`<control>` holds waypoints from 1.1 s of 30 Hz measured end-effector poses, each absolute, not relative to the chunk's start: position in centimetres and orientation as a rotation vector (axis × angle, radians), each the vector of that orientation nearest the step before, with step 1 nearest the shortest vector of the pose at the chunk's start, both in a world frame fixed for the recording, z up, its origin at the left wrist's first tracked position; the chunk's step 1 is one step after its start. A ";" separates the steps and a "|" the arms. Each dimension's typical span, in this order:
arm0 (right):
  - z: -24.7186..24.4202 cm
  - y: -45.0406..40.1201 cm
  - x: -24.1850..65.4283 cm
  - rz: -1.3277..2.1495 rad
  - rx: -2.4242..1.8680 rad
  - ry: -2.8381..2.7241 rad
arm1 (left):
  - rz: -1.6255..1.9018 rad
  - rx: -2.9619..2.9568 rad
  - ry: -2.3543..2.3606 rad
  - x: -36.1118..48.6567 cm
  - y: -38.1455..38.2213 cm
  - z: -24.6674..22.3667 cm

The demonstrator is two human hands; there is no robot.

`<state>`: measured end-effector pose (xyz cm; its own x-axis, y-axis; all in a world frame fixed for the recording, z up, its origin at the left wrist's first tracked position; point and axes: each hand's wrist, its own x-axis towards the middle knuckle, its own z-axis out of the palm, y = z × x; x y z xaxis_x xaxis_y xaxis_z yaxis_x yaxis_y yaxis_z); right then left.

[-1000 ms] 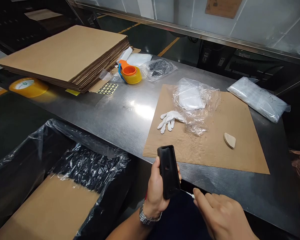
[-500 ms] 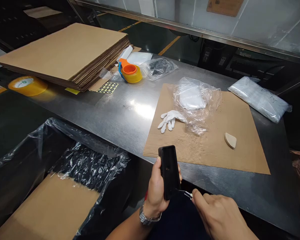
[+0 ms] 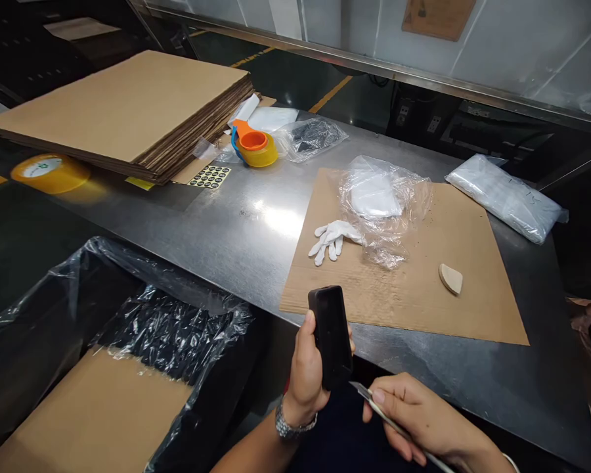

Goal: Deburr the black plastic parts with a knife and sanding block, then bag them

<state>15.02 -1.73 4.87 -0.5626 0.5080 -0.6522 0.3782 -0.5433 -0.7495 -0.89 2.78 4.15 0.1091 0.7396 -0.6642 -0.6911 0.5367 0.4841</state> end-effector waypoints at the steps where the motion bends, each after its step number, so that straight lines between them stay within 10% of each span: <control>1: 4.7 -1.7 15.1 2.404 -1.346 -1.258 | 1.028 0.039 0.977 -1.0 3.0 4.1; 6: 3.0 -0.5 16.9 2.012 -1.492 -1.233 | 0.892 -0.074 0.896 -1.3 3.7 3.4; 13: -1.4 4.7 20.9 0.422 -2.074 -1.888 | 0.666 -0.120 0.804 -1.0 3.5 2.7; 22: 5.7 0.9 13.8 0.833 -1.068 -2.266 | 0.639 -0.305 0.753 0.0 2.4 3.4; 33: 6.0 1.1 13.1 1.137 -1.101 -2.196 | 0.691 -0.236 0.735 1.0 1.1 3.7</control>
<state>13.11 1.14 6.01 -0.5917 0.8060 0.0163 0.4522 0.3485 -0.8210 0.99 1.10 3.69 0.5347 0.4949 -0.6850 -0.6534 0.7562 0.0363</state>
